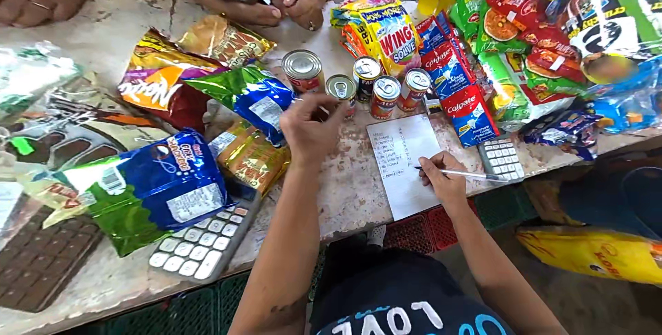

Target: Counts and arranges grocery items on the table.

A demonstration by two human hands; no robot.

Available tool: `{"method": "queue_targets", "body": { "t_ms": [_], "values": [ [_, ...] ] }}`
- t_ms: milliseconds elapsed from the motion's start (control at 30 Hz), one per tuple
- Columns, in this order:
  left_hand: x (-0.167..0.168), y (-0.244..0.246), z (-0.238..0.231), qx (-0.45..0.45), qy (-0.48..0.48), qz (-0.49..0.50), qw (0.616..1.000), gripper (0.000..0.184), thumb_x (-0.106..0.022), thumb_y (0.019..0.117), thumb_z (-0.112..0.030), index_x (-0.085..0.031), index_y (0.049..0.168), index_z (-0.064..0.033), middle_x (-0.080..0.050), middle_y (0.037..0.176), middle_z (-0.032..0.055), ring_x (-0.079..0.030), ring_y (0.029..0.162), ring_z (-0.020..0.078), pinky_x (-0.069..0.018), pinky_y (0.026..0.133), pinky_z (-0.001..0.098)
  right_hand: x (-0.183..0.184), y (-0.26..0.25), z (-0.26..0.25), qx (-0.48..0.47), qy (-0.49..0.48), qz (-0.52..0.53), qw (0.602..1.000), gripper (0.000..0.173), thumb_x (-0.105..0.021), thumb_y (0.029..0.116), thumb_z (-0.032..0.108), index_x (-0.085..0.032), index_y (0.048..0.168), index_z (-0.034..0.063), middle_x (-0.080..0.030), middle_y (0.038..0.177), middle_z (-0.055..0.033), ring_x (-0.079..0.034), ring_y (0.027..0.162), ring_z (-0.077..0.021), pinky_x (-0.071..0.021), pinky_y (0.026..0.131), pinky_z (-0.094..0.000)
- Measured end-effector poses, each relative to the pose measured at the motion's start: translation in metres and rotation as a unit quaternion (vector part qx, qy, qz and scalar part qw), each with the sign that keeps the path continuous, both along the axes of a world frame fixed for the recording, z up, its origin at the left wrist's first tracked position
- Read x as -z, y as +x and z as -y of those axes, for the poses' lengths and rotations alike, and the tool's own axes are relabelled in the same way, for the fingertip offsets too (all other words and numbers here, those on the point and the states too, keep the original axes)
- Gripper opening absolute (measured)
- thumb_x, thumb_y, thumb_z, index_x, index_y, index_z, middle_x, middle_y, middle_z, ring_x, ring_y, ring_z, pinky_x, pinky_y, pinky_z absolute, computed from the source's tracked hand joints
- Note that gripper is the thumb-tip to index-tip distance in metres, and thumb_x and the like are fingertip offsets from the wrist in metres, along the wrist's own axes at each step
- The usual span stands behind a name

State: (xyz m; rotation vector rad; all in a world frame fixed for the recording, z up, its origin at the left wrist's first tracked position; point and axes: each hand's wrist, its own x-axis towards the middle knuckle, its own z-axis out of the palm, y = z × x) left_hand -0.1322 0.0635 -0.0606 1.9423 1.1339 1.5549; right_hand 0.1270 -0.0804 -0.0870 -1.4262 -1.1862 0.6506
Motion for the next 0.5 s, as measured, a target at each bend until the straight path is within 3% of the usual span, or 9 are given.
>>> {"method": "queue_targets", "body": {
  "t_ms": [67, 133, 233, 333, 433, 500],
  "values": [
    [-0.001, 0.000, -0.004, -0.042, 0.042, 0.023, 0.998, 0.040, -0.082, 0.0862, -0.021, -0.069, 0.115, 0.0043, -0.068, 0.113, 0.0217, -0.068, 0.083, 0.0157, -0.0572, 0.068, 0.0258, -0.005, -0.003, 0.002, -0.011, -0.013, -0.013, 1.000, 0.016, -0.071, 0.0922, 0.006, -0.061, 0.081, 0.0062, -0.068, 0.066, 0.0000, -0.064, 0.053, -0.0072, -0.0557, 0.051, -0.0233],
    [-0.004, 0.000, -0.006, -0.033, 0.006, -0.007, 0.999, 0.055, -0.082, 0.0872, -0.026, -0.064, 0.131, 0.0014, -0.057, 0.136, 0.0267, -0.068, 0.097, 0.0214, -0.0580, 0.075, 0.0286, -0.014, -0.012, 0.002, -0.036, -0.019, -0.026, 0.999, 0.020, -0.076, 0.0882, 0.005, -0.060, 0.077, 0.0087, -0.068, 0.064, 0.0018, -0.063, 0.051, -0.0044, -0.0543, 0.048, -0.0207],
    [-0.001, 0.002, -0.010, -0.009, -0.070, -0.046, 0.996, 0.059, -0.081, 0.0883, -0.027, -0.061, 0.138, -0.0022, -0.066, 0.128, 0.0228, -0.071, 0.096, 0.0247, -0.0590, 0.080, 0.0375, -0.009, -0.025, -0.003, -0.092, 0.013, -0.004, 0.996, 0.020, -0.075, 0.0863, 0.006, -0.061, 0.073, 0.0102, -0.063, 0.062, 0.0053, -0.059, 0.051, -0.0014, -0.0518, 0.049, -0.0193],
    [0.001, 0.004, -0.010, -0.002, -0.078, -0.044, 0.996, 0.058, -0.082, 0.0867, -0.024, -0.061, 0.137, -0.0040, -0.069, 0.124, 0.0177, -0.072, 0.098, 0.0221, -0.0599, 0.083, 0.0363, -0.001, -0.038, -0.010, -0.121, 0.032, 0.022, 0.992, 0.020, -0.071, 0.0860, 0.007, -0.058, 0.072, 0.0114, -0.057, 0.058, 0.0076, -0.053, 0.049, 0.0018, -0.0467, 0.047, -0.0166],
    [0.004, 0.004, -0.011, 0.013, -0.061, -0.033, 0.998, 0.060, -0.083, 0.0834, -0.016, -0.059, 0.135, 0.0011, -0.068, 0.126, 0.0209, -0.069, 0.110, 0.0268, -0.0566, 0.093, 0.0405, -0.004, -0.042, -0.016, -0.124, 0.027, 0.036, 0.991, 0.020, -0.073, 0.0831, 0.006, -0.058, 0.072, 0.0123, -0.057, 0.058, 0.0089, -0.051, 0.048, 0.0040, -0.0453, 0.047, -0.0144],
    [0.004, 0.008, -0.011, 0.046, -0.073, -0.001, 0.996, 0.065, -0.084, 0.0813, -0.008, -0.052, 0.136, 0.0056, -0.066, 0.126, 0.0216, -0.069, 0.114, 0.0240, -0.0565, 0.099, 0.0371, -0.005, -0.045, -0.019, -0.126, 0.044, 0.049, 0.990, 0.023, -0.076, 0.0807, 0.005, -0.058, 0.068, 0.0118, -0.057, 0.058, 0.0096, -0.049, 0.049, 0.0059, -0.0420, 0.047, -0.0124]
  ]
}}
